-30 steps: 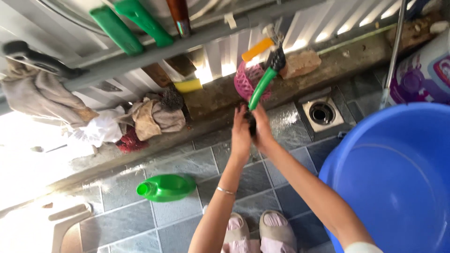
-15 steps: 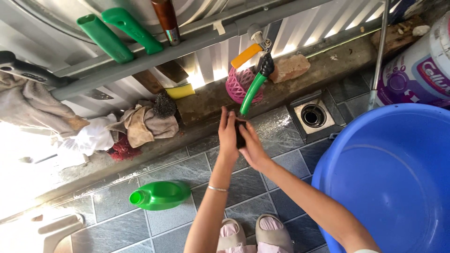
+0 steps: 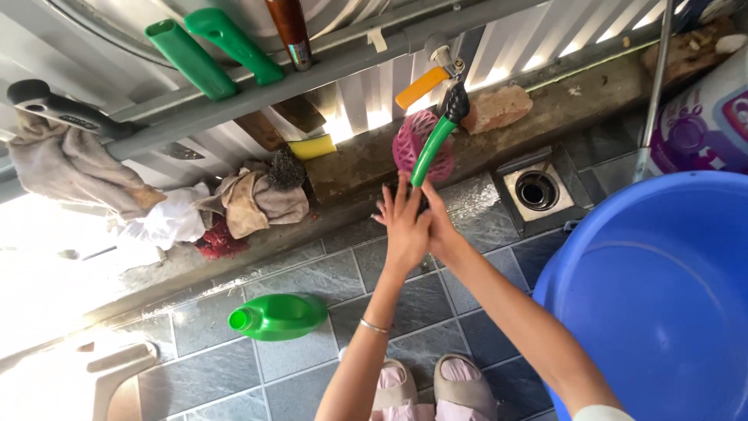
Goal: The recorder removes iron grates from a gas stove and washes them in a basin using detergent and a sponge.
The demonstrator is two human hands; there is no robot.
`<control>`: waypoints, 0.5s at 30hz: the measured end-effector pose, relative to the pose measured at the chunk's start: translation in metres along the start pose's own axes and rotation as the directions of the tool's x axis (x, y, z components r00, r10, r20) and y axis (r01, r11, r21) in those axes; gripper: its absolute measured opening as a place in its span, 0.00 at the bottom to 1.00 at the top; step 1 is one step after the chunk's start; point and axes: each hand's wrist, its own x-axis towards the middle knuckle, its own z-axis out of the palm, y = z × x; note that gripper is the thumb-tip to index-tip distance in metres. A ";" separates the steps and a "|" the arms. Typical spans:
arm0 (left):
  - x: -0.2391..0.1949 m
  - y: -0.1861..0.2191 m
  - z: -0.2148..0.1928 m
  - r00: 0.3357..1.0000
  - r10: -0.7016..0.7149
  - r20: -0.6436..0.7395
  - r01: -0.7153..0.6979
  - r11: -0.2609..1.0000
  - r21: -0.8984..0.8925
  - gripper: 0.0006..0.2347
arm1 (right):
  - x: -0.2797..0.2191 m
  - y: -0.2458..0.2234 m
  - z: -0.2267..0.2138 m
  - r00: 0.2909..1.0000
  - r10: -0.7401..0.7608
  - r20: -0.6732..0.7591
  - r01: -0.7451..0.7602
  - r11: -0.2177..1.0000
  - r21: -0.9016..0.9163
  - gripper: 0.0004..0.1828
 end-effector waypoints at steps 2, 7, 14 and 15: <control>0.001 0.004 -0.020 0.988 -0.110 -0.106 0.096 0.987 -0.130 0.24 | -0.002 0.002 -0.010 0.993 -0.072 -0.097 0.057 0.987 -0.151 0.23; -0.007 0.000 -0.037 0.779 -0.508 -0.369 0.198 0.756 -0.624 0.18 | -0.009 0.001 0.034 0.955 -0.138 -0.262 0.138 0.990 -0.019 0.24; -0.020 -0.025 0.000 0.763 -0.645 -0.045 0.308 0.424 -0.852 0.19 | 0.021 0.008 0.026 0.964 -0.211 -0.165 0.182 0.968 -0.173 0.10; -0.019 -0.022 0.001 0.744 -0.663 0.082 0.331 0.260 -0.907 0.19 | 0.020 0.013 0.042 0.891 -0.258 -0.374 0.170 0.952 -0.253 0.11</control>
